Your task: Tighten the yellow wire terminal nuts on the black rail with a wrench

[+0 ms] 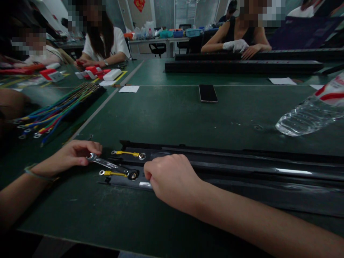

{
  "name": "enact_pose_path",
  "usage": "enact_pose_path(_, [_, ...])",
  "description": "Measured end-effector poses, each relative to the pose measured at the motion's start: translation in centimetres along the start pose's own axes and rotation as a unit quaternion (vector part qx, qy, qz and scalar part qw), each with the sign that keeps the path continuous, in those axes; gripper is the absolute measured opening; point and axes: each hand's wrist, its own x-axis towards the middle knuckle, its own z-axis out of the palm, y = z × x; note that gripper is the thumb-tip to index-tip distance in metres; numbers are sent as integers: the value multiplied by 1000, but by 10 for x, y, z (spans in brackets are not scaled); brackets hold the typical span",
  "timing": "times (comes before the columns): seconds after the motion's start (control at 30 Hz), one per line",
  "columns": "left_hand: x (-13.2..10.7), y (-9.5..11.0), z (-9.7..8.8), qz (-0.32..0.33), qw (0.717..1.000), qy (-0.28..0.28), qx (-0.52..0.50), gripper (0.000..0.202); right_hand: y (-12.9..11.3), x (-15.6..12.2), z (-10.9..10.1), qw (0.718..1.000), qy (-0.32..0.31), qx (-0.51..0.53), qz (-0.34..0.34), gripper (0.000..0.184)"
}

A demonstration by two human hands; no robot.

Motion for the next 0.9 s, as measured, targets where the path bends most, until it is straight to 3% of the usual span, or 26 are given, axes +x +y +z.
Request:
enact_pose_path(0.17, [-1,2,2,23,998,-52,-36,25,1,0,1,1000,5,5,-7,14])
enact_pose_path(0.43, [1,16,8,35,992,-123,-7,28,0,0,-1,1000,14,20,0,14])
enact_pose_path(0.67, [1,15,7,31,991,-129,0,27,0,0,-1,1000,23,15,-3,12])
enact_pose_path(0.9, [-2,6,4,13,996,-79,-35,27,-1,0,-1,1000,25,9,-5,9])
